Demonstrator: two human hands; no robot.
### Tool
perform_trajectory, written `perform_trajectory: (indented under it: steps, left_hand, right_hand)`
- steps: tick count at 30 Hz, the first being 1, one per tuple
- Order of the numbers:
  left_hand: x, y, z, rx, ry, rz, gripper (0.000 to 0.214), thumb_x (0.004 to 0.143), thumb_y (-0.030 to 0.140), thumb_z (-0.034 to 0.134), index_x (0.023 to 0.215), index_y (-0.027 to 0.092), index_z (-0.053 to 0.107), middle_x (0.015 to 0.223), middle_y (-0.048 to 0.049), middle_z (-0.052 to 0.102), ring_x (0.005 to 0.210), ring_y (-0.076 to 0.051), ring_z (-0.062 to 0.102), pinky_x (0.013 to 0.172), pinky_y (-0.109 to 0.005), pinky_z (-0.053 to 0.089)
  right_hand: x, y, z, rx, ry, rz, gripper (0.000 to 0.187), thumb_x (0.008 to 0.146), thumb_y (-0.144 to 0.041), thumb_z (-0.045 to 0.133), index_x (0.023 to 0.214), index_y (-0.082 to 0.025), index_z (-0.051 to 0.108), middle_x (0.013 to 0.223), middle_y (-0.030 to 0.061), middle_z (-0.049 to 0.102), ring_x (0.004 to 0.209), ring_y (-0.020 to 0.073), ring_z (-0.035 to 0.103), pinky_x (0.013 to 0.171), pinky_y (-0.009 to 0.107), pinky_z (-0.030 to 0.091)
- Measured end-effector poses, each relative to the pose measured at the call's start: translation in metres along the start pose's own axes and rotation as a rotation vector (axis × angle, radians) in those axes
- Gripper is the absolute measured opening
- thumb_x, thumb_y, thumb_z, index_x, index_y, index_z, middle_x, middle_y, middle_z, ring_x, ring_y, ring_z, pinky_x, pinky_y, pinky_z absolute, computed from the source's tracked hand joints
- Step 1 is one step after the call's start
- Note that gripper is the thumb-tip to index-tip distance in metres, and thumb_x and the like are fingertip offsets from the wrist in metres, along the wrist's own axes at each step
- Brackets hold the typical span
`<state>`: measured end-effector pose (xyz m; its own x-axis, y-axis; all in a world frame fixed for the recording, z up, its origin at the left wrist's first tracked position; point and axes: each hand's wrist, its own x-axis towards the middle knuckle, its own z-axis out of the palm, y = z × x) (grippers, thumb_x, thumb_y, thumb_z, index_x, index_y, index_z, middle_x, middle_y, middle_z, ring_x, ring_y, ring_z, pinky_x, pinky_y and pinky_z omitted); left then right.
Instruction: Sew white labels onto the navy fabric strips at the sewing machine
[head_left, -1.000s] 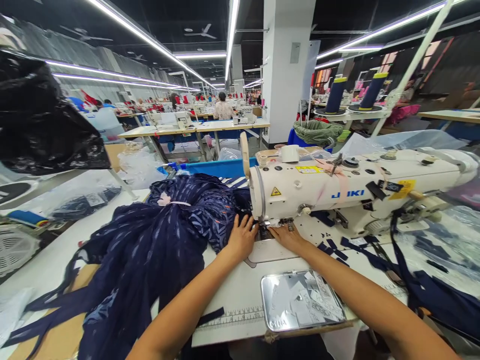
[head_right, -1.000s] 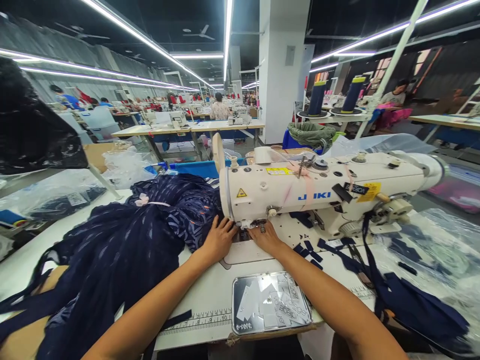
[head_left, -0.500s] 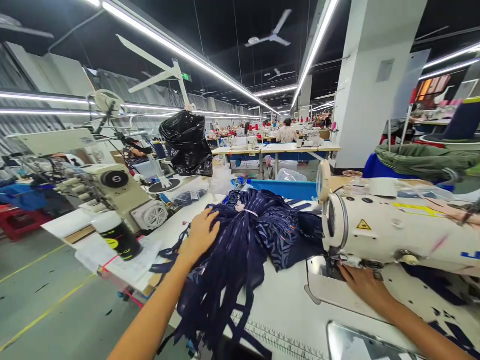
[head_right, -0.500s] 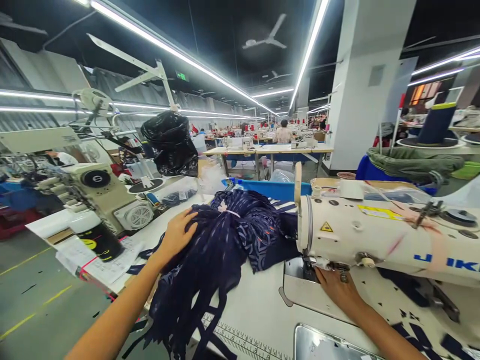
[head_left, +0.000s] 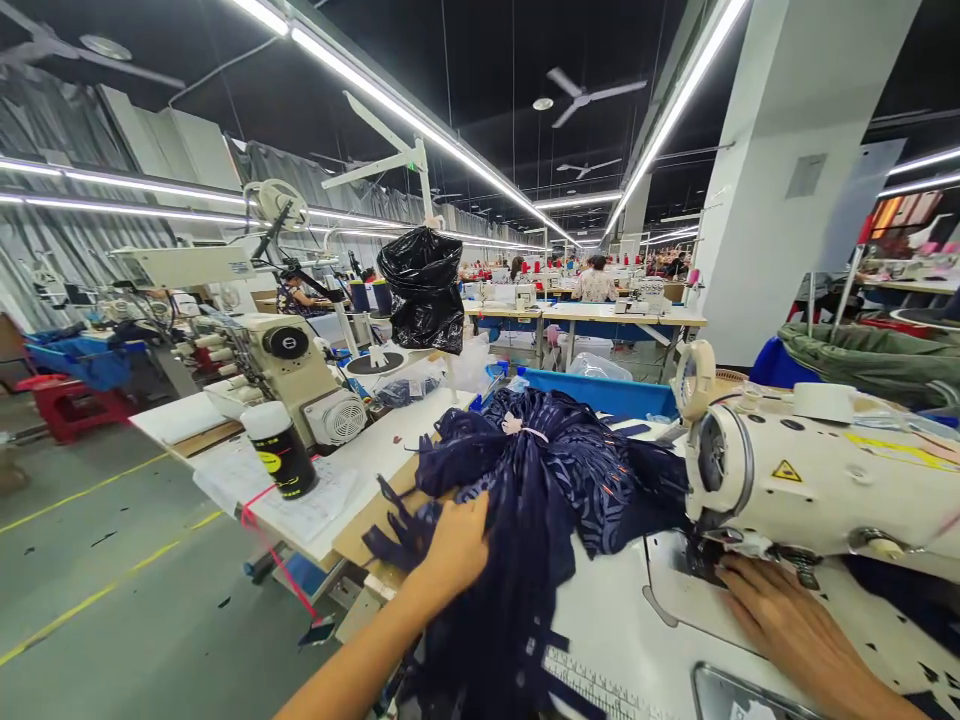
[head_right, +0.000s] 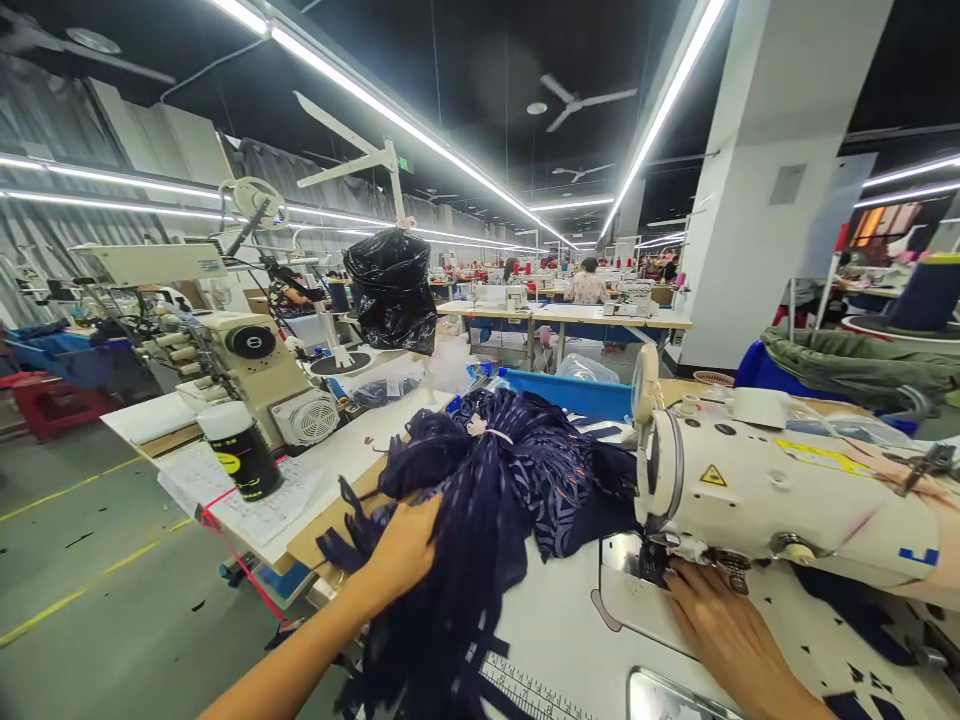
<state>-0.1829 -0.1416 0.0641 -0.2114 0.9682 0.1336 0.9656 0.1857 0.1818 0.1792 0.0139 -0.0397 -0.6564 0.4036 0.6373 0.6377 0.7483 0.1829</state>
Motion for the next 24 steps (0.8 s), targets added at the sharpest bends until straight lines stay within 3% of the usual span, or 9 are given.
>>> perform_trajectory:
  steps: [2,5,9,12,15,19,21,24]
  left_hand:
    - [-0.015,0.014,-0.002,0.002,-0.034,0.101,0.033,0.078,0.025,0.047,0.107,0.009,0.053,0.090,-0.0135,0.064,0.087,-0.028,0.058,0.082,-0.041,0.038]
    - [-0.027,0.022,-0.011,-0.072,0.017,0.173,0.041,0.077,0.038,0.053,0.110,0.014,0.053,0.080,-0.0075,0.065,0.077,-0.025,0.059,0.077,-0.038,0.041]
    - [-0.016,0.003,-0.027,-0.201,0.291,0.154,0.036,0.079,0.038,0.050,0.109,0.018,0.054,0.077,-0.0033,0.063,0.074,-0.021,0.058,0.075,-0.036,0.042]
    - [0.011,-0.020,-0.035,-0.207,0.477,0.108,0.034,0.080,0.036,0.047,0.106,0.015,0.055,0.097,-0.0081,0.062,0.091,-0.023,0.056,0.084,-0.038,0.041]
    - [0.041,-0.037,-0.036,-0.173,0.413,0.118,0.039,0.079,0.037,0.048,0.112,0.016,0.052,0.116,-0.0092,0.056,0.108,-0.024,0.049,0.095,-0.040,0.036]
    - [0.069,-0.035,-0.036,-0.062,0.220,0.196,0.050,0.078,0.040,0.051,0.121,0.017,0.045,0.133,-0.0088,0.042,0.127,-0.027,0.029,0.105,-0.045,0.023]
    - [0.071,-0.028,-0.039,0.000,0.155,0.194,0.051,0.076,0.041,0.054,0.120,0.017,0.046,0.130,-0.0103,0.045,0.125,-0.029,0.031,0.103,-0.046,0.023]
    - [0.056,-0.016,-0.045,0.074,0.083,0.110,0.038,0.079,0.042,0.049,0.106,0.015,0.055,0.108,-0.0133,0.060,0.108,-0.030,0.049,0.094,-0.044,0.033]
  right_hand:
    - [0.007,-0.017,-0.017,0.120,-0.022,-0.053,0.031,0.086,-0.029,0.035,0.080,-0.023,0.064,0.087,0.0076,0.066,0.079,0.0216,0.063,0.073,0.036,0.051]
    - [0.020,-0.043,-0.032,0.375,-0.161,-0.052,0.028,0.088,-0.029,0.037,0.088,-0.024,0.064,0.091,0.0049,0.066,0.084,0.0174,0.063,0.076,0.027,0.051]
    - [0.036,-0.068,-0.032,0.626,-0.304,0.103,0.032,0.089,-0.034,0.035,0.097,-0.022,0.064,0.100,0.0067,0.064,0.094,0.0185,0.060,0.083,0.027,0.049]
    - [0.046,-0.078,-0.024,0.744,-0.309,0.254,0.037,0.087,-0.040,0.034,0.098,-0.019,0.062,0.102,0.0090,0.064,0.095,0.0207,0.059,0.084,0.031,0.048]
    - [0.057,-0.086,-0.017,0.808,-0.299,0.375,0.039,0.086,-0.046,0.031,0.088,-0.019,0.059,0.086,0.0068,0.065,0.080,0.0191,0.060,0.074,0.030,0.048]
    - [0.074,-0.091,-0.010,0.828,-0.317,0.543,0.044,0.083,-0.054,0.024,0.070,-0.020,0.049,0.059,-0.0006,0.053,0.057,0.0147,0.051,0.058,0.027,0.043]
    - [0.082,-0.091,-0.005,0.827,-0.303,0.612,0.045,0.081,-0.056,0.022,0.067,-0.021,0.046,0.058,-0.0007,0.052,0.057,0.0157,0.050,0.058,0.028,0.042]
    - [0.093,-0.088,0.005,0.838,-0.264,0.673,0.046,0.079,-0.058,0.022,0.068,-0.021,0.048,0.065,0.0031,0.057,0.067,0.0197,0.054,0.064,0.031,0.043]
